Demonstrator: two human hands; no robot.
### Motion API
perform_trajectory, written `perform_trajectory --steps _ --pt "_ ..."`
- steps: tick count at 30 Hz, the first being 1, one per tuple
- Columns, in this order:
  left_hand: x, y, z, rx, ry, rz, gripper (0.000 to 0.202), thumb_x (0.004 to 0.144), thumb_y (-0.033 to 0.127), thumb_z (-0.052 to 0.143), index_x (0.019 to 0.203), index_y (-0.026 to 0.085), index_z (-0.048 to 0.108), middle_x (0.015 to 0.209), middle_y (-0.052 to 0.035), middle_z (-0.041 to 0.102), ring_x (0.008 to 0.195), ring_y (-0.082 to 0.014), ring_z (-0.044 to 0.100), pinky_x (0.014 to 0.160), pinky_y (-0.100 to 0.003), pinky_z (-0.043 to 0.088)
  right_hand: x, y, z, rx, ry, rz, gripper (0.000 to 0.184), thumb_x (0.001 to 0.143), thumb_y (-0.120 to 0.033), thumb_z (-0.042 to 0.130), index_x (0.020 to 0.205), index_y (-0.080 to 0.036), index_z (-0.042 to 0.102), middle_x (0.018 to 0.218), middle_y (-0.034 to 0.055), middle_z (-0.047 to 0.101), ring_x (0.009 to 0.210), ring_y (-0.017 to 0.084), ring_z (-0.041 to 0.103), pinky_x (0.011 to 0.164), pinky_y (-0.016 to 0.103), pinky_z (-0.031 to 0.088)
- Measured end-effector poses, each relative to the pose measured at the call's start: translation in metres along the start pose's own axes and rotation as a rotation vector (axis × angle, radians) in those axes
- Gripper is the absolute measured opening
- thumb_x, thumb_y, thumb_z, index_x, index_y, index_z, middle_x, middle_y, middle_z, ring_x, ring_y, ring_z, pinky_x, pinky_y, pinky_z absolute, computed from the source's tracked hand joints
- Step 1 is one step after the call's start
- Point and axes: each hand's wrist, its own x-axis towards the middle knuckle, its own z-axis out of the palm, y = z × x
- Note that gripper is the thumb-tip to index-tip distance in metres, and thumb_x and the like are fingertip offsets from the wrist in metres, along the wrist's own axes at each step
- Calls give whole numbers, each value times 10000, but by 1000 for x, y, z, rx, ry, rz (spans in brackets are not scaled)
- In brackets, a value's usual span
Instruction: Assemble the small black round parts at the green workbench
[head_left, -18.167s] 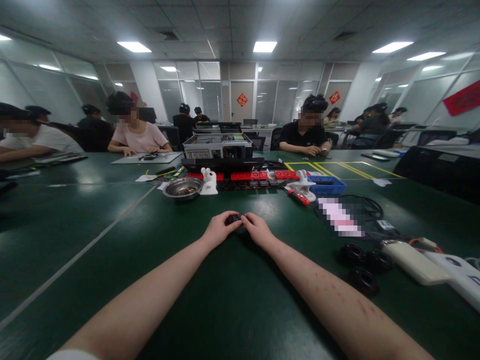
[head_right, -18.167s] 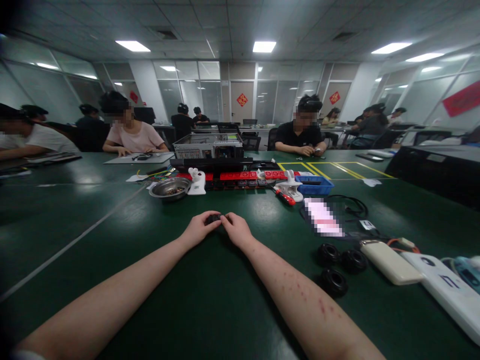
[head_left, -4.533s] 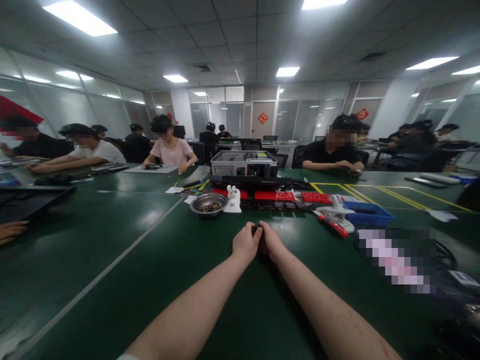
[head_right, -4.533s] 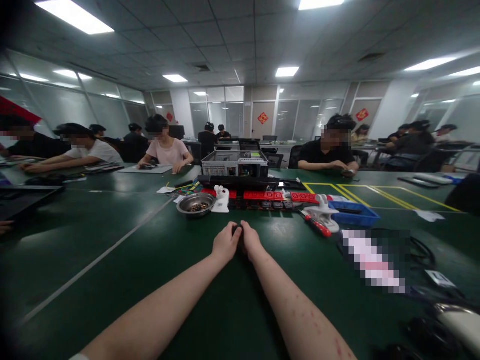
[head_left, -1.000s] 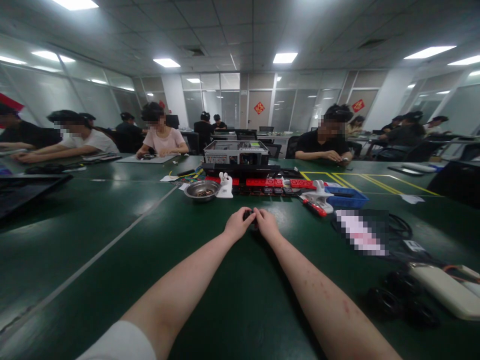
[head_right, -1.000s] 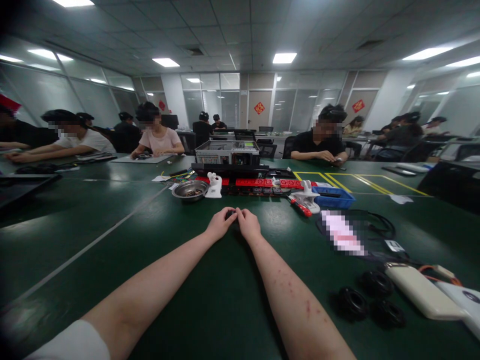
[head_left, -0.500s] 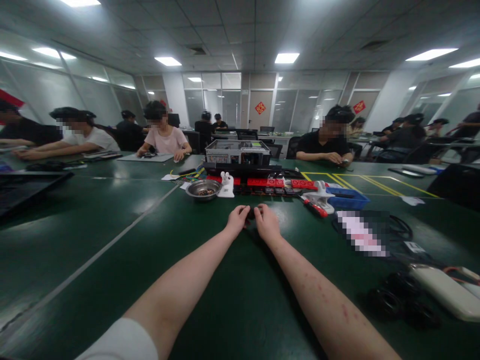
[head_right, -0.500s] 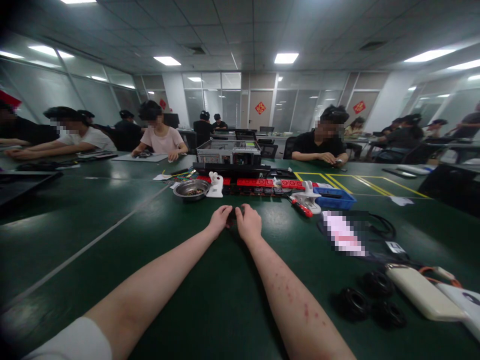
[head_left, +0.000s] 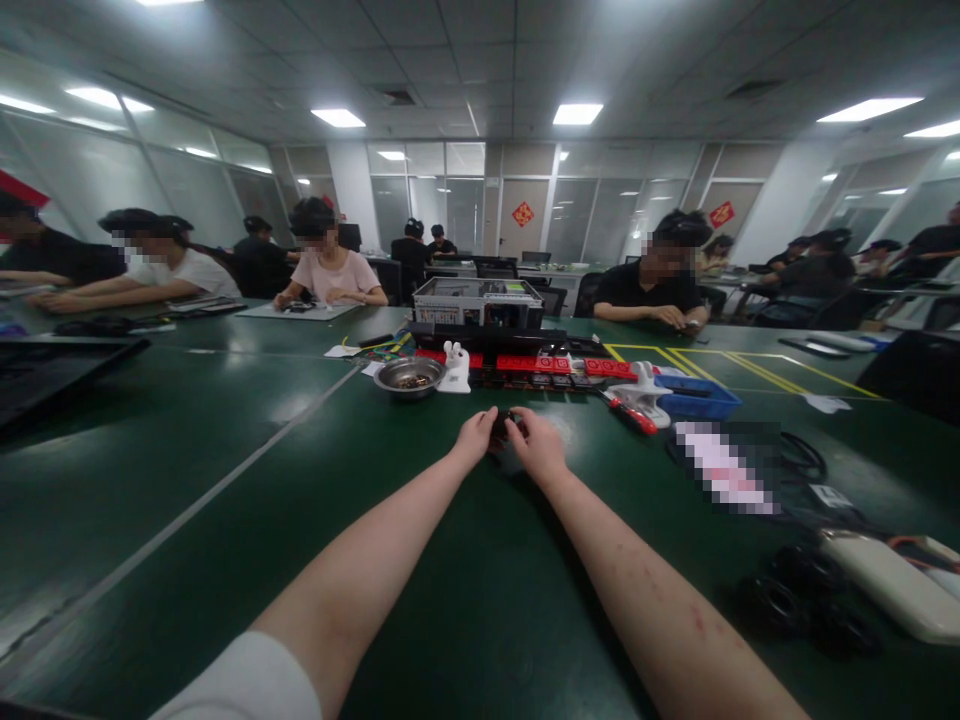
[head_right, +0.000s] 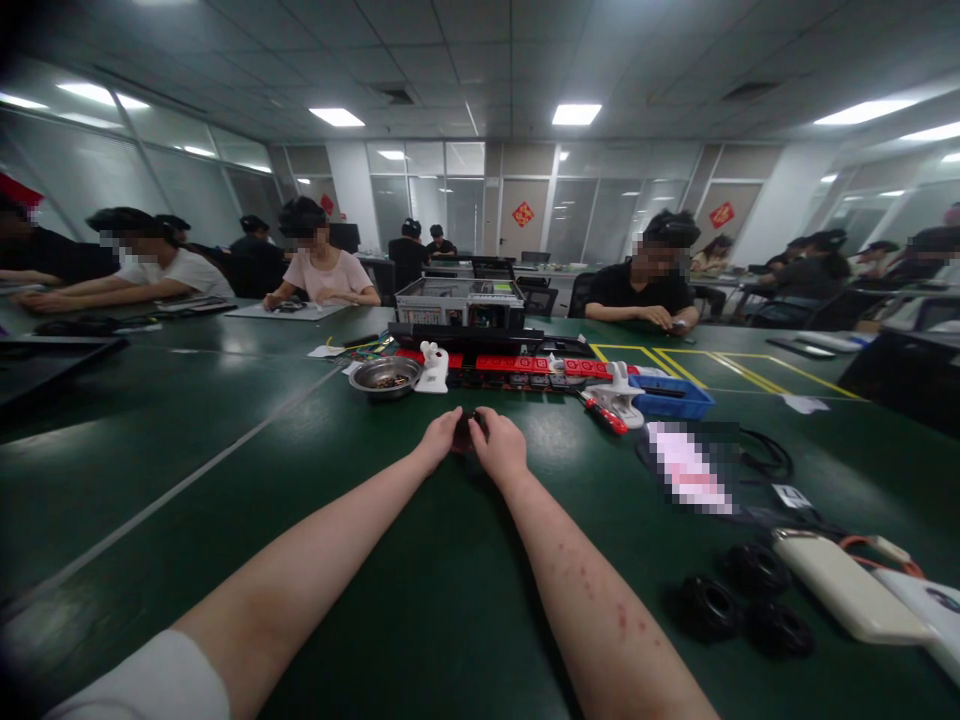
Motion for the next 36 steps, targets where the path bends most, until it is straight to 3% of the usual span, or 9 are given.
perform_trajectory --steps 4,9,12,16,19,25,29,33,36 --pt "5 -2 -6 -148 12 -54 357 767 439 369 854 126 517 713 -52 590 539 -113 553 449 -213 434 -8 -18 6 49 6 -125 319 762 -277 412 1061 -179 461 983 73 534 872 178 491 743 282 377" --pt "4 -2 -4 -88 41 -23 342 760 424 391 886 131 515 710 -43 583 488 -98 536 414 -198 410 -5 -11 14 220 97 123 379 797 -376 339 1111 -170 387 861 48 548 744 157 518 655 270 399" --pt "-1 1 -1 -28 83 17 321 738 418 431 883 148 527 722 -35 581 494 -104 534 434 -208 410 2 5 14 195 176 248 385 805 -440 287 972 -157 488 799 53 554 733 163 513 643 265 386" --pt "-12 8 1 252 85 250 256 692 392 508 835 189 572 805 -30 601 730 -153 559 662 -259 442 7 23 14 68 -11 305 525 795 -528 214 581 -182 545 617 52 547 652 177 509 581 259 351" --pt "-17 11 3 394 48 344 287 702 413 491 885 203 560 841 -32 606 788 -165 554 731 -287 428 7 27 14 102 -105 307 584 803 -538 155 537 -188 539 537 41 530 556 161 495 514 244 318" --pt "-13 7 11 7 -99 15 461 704 549 405 902 145 504 709 -61 608 528 -135 566 506 -269 458 5 18 4 -32 70 102 398 802 -476 304 788 -178 567 709 59 574 705 182 503 615 267 357" --pt "-4 4 10 -319 -114 -199 504 719 576 342 867 124 510 605 -55 591 479 -133 557 495 -283 465 2 6 -1 -23 97 -121 316 787 -332 382 1019 -154 502 932 84 560 876 203 469 776 317 355" --pt "4 0 6 -454 -38 -231 396 747 469 391 909 126 506 633 -38 586 475 -113 546 504 -276 470 0 -1 3 46 96 -204 411 745 -249 429 1140 -140 409 1045 86 518 960 199 438 846 329 328" --pt "5 -2 7 -367 -16 -183 409 765 459 354 961 125 482 652 -42 587 487 -114 555 508 -271 470 2 4 6 46 142 -91 397 782 -303 381 1147 -147 400 1002 78 543 942 194 455 821 327 338"
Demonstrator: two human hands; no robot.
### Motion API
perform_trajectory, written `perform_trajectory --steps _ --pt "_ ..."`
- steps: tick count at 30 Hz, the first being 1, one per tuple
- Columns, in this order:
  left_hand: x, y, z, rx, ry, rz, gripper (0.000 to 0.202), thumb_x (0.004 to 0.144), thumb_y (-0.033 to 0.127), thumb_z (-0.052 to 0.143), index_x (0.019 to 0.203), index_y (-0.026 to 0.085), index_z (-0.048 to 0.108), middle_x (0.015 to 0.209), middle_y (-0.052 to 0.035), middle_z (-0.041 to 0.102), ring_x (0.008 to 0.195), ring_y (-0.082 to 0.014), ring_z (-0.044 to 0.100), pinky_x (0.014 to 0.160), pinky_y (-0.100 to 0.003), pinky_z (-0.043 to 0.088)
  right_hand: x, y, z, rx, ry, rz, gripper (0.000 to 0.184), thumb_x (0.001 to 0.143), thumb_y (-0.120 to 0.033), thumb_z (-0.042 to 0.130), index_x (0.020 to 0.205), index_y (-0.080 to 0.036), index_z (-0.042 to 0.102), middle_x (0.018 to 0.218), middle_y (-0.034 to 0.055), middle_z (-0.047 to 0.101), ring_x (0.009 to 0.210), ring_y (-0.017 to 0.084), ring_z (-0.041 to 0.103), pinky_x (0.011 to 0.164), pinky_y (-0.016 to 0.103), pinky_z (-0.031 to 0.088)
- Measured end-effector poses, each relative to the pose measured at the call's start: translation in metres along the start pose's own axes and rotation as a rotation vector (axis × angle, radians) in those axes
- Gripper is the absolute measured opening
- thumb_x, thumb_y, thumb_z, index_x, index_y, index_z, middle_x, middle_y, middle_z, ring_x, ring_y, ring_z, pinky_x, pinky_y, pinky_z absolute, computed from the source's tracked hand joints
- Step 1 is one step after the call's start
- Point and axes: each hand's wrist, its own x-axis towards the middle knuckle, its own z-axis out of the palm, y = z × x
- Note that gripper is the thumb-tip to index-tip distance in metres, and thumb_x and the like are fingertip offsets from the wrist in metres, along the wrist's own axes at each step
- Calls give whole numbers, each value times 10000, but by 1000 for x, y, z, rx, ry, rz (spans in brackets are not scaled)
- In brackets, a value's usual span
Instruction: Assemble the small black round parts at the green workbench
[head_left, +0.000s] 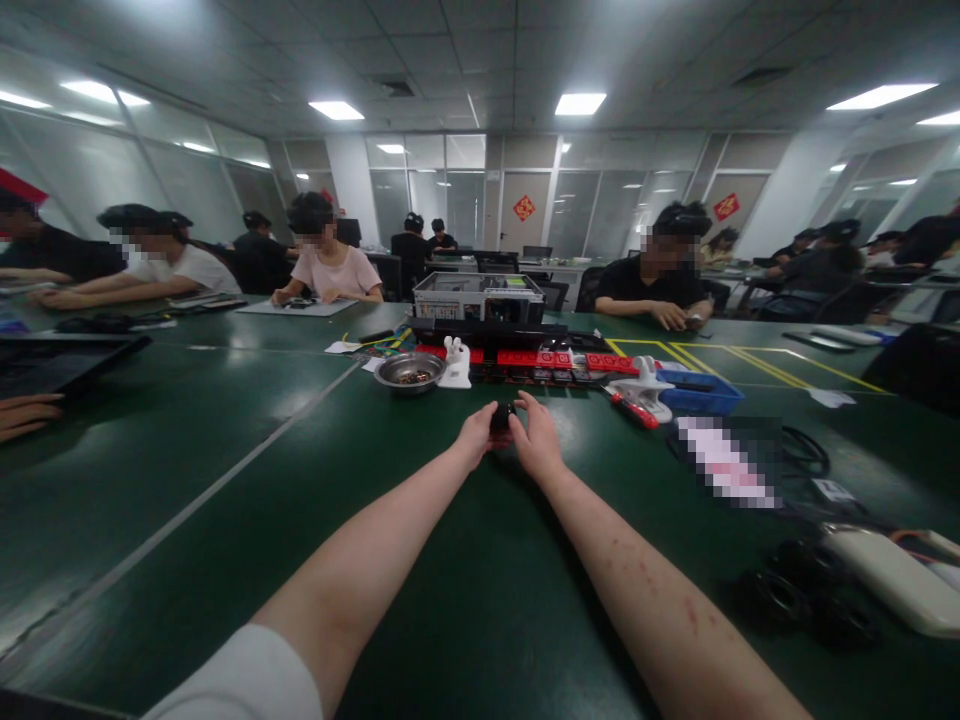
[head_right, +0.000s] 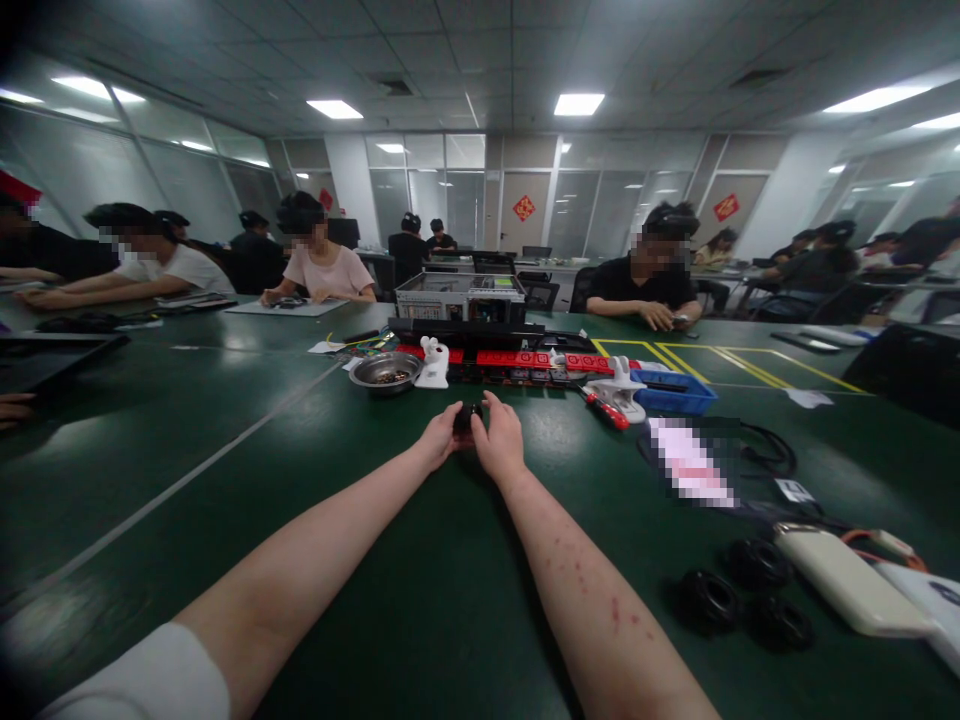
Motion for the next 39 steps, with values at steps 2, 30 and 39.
perform_trajectory --steps 2,30,39 --pt "-3 -1 1 162 25 69 419 763 465 350 978 127 474 681 -52 593 499 -122 560 506 -275 467 2 8 1 -47 -16 156 371 815 -392 302 1023 -158 502 883 71 581 859 196 493 747 313 362" --pt "1 2 -8 123 47 139 338 710 428 465 882 140 511 717 -43 586 508 -118 564 412 -213 430 -2 7 8 4 -109 134 408 804 -435 319 1061 -159 473 940 83 580 891 209 508 763 335 376" --pt "-3 -6 -3 333 -6 212 409 625 495 549 835 145 539 692 -34 599 470 -101 554 382 -183 415 5 28 8 2 -306 325 516 813 -501 202 718 -175 590 696 63 598 682 181 542 593 271 381"
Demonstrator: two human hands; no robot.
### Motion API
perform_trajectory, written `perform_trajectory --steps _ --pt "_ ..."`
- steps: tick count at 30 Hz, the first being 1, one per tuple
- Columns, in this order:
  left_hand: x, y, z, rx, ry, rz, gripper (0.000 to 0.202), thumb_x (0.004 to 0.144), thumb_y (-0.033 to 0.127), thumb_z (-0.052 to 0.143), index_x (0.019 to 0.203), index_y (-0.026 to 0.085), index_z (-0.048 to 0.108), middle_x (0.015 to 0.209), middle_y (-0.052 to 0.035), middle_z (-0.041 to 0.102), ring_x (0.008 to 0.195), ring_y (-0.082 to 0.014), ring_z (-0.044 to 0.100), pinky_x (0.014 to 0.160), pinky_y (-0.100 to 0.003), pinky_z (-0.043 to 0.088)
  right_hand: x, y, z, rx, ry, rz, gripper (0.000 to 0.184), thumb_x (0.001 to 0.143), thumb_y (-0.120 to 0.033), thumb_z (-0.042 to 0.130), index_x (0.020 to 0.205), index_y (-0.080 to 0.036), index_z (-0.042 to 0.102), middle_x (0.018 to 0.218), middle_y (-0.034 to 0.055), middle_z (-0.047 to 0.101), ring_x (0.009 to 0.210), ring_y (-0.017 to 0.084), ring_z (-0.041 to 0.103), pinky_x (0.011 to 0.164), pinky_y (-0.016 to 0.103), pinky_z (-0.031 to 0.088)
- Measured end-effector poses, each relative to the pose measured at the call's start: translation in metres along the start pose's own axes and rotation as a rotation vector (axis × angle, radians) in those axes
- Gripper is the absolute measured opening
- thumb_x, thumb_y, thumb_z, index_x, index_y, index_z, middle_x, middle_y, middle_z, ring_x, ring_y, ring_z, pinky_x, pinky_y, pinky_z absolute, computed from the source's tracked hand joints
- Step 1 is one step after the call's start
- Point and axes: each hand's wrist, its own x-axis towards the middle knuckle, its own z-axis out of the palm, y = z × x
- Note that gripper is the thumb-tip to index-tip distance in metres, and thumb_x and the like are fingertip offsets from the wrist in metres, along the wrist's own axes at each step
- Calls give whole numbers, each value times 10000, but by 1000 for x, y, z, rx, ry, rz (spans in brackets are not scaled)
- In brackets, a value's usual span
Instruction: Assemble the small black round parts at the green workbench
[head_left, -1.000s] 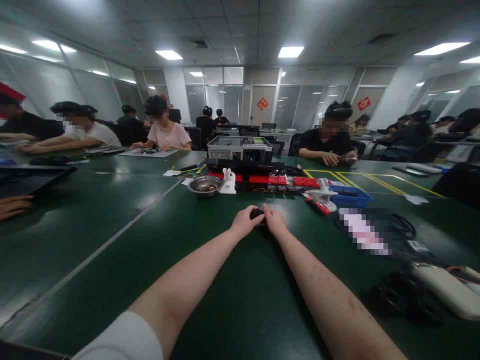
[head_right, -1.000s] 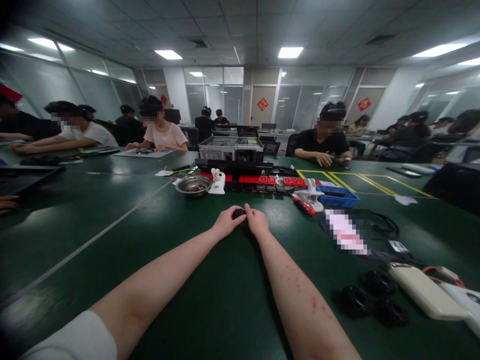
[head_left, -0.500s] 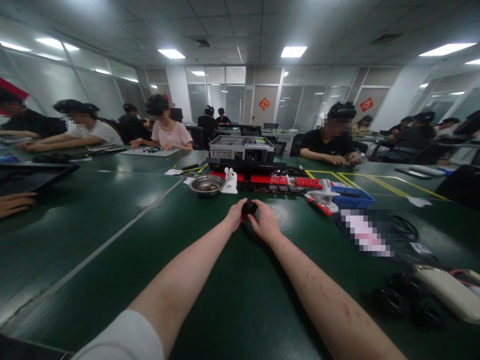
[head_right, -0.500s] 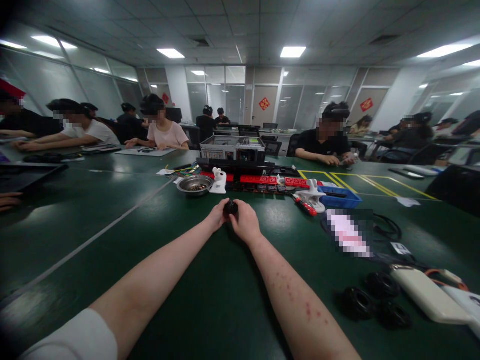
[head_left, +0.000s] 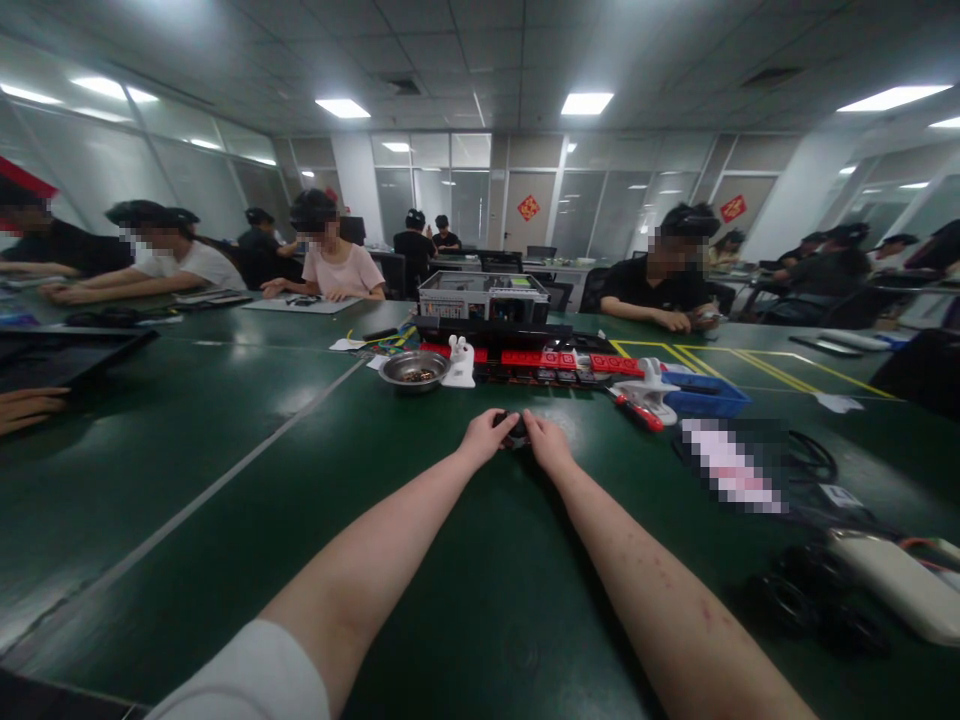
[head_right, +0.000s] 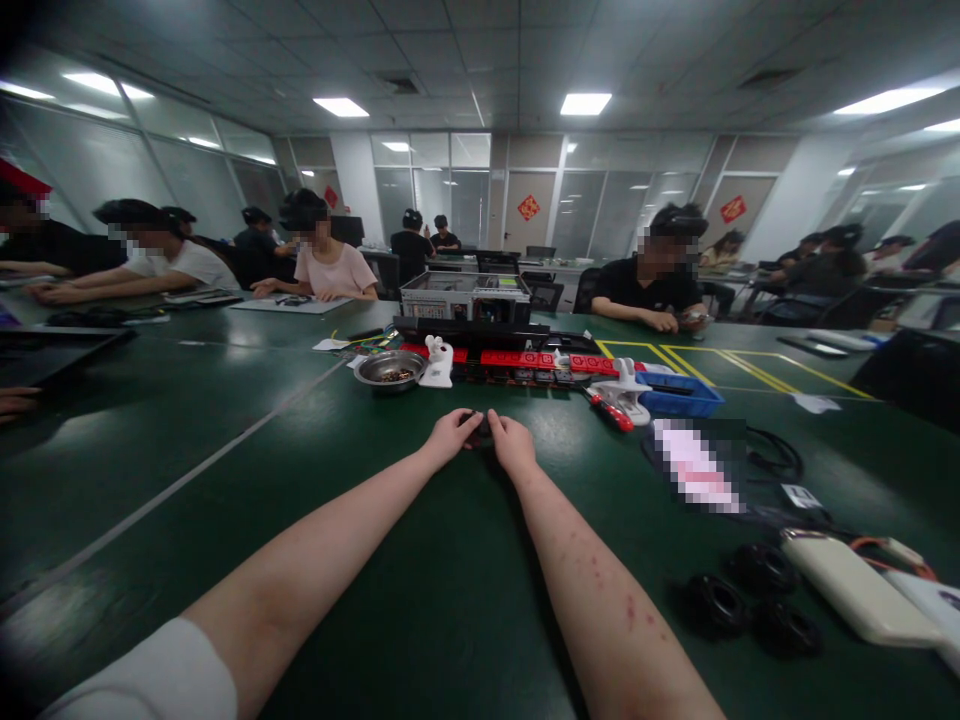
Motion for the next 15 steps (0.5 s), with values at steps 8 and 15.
perform_trajectory --steps 8,15 --pt "5 6 -11 -183 -3 -98 365 720 462 441 858 132 516 660 -38 595 496 -115 567 433 -215 437 -13 -18 -1 15 161 -407 403 733 -311 464 1105 -160 440 966 70 551 821 170 507 753 300 380" --pt "-9 10 -2 137 9 102 303 598 385 610 819 179 588 745 -33 611 645 -155 570 589 -256 455 -6 -8 2 -10 65 31 505 816 -505 198 830 -183 587 726 60 599 717 181 548 620 280 385"
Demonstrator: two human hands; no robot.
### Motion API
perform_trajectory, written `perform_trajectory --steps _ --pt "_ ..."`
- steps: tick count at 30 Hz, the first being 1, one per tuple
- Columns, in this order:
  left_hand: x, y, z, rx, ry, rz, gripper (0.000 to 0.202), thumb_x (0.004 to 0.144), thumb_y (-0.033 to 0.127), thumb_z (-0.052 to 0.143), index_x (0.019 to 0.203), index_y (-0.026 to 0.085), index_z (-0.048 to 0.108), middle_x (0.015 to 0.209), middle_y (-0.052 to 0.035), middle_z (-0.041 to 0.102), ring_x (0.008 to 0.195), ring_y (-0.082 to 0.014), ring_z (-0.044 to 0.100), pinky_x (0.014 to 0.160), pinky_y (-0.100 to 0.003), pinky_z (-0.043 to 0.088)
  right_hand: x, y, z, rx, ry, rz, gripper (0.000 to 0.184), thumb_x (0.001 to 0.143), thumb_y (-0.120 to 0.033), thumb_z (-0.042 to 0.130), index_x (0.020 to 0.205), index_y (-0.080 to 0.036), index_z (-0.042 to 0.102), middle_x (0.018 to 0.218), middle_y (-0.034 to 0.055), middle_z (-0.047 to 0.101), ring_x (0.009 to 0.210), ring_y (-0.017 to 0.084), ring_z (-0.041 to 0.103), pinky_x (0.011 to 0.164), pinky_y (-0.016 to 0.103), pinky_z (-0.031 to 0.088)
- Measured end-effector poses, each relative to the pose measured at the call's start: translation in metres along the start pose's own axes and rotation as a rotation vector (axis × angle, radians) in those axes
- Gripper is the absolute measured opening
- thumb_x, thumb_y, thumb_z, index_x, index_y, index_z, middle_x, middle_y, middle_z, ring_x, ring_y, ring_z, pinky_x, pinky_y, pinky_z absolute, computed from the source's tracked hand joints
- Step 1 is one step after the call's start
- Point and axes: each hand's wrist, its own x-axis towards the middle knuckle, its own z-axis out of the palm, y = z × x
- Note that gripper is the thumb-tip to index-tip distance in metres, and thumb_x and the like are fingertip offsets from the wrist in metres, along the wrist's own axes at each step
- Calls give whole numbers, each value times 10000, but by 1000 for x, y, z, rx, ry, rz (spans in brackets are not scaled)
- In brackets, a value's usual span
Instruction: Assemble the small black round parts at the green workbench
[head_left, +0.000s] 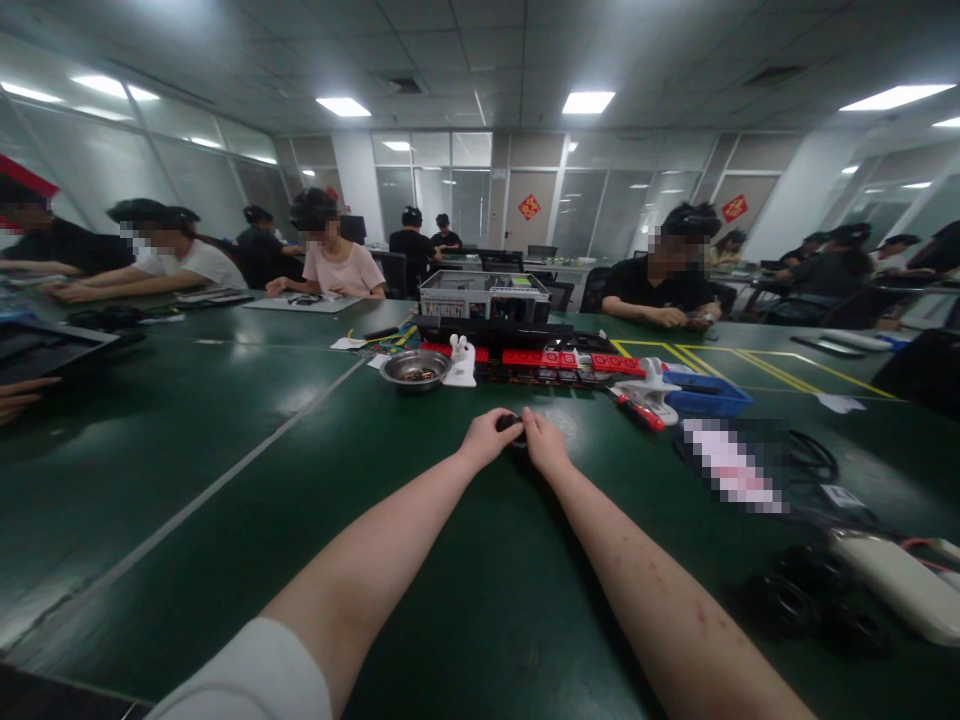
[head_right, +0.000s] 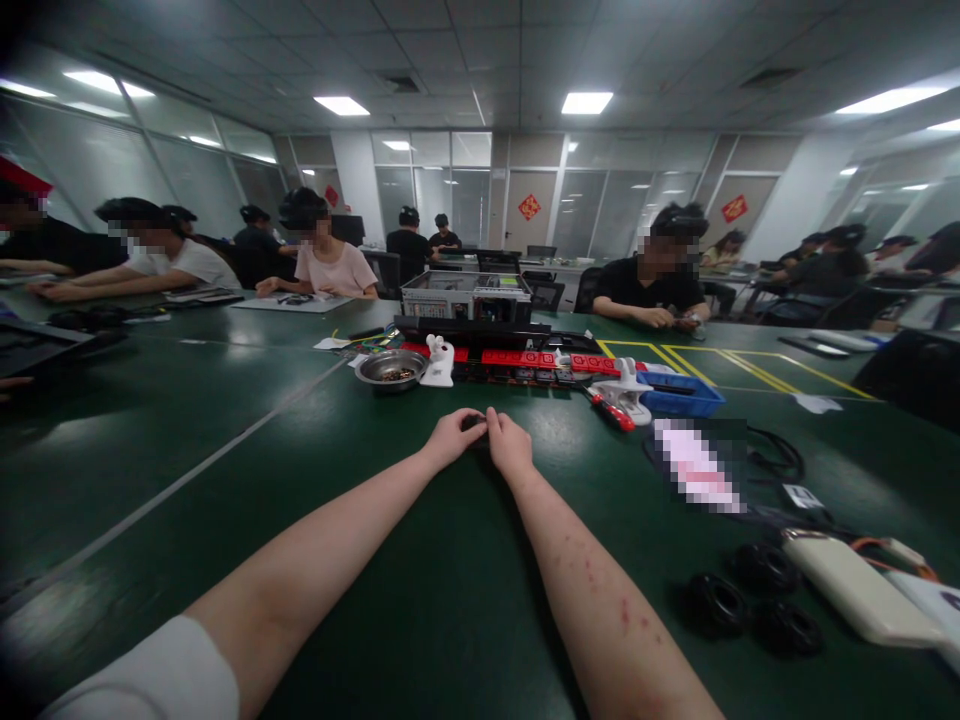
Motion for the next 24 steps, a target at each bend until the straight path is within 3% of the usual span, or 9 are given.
perform_trajectory --steps 3,5,8,11,15,19,22,24 --pt "-8 7 3 296 -35 178 289 594 385 610 828 216 605 775 -24 621 739 -177 558 700 -272 429 6 7 -5 -33 -57 79 594 798 -554 172 724 -168 618 678 83 605 686 192 558 575 266 370" --pt "-11 10 3 383 -42 220 306 616 393 588 871 224 596 800 -28 624 740 -182 560 703 -279 423 7 9 -8 -23 -72 95 614 793 -567 166 704 -165 621 626 82 601 643 186 561 547 258 361" --pt "-11 11 1 421 -19 238 322 630 403 574 900 226 586 820 -30 624 751 -184 562 705 -284 423 5 5 -9 13 -118 101 626 796 -567 139 684 -174 612 522 57 573 577 176 551 524 253 355" --pt "-8 9 1 335 42 231 326 642 436 556 887 222 585 829 -31 619 768 -176 563 711 -277 425 -1 -1 -8 34 -41 24 569 818 -517 150 729 -175 597 597 52 589 611 176 547 538 256 365" --pt "-2 5 3 -9 37 50 415 685 515 463 896 168 551 757 -49 611 577 -133 566 537 -244 447 -8 -10 -10 -12 142 -253 368 822 -398 282 975 -162 519 866 72 588 788 191 527 672 288 385" --pt "6 1 3 -324 -59 -230 440 733 521 379 867 129 526 608 -36 584 452 -113 538 448 -235 434 -12 -16 -13 -52 200 -476 398 783 -312 381 1134 -127 408 1059 109 508 940 216 462 810 344 345" --pt "9 0 1 -314 -58 -234 379 739 464 414 887 130 518 671 -49 597 496 -122 561 468 -240 444 -11 -15 -10 -66 206 -478 433 788 -313 375 1181 -132 365 1032 101 523 928 214 466 820 354 334" --pt "7 1 1 -261 -29 -204 363 724 442 450 918 142 513 749 -61 606 528 -125 567 478 -239 443 -8 -11 -8 -46 232 -373 411 809 -340 336 1169 -147 383 965 82 557 888 203 488 792 342 346"
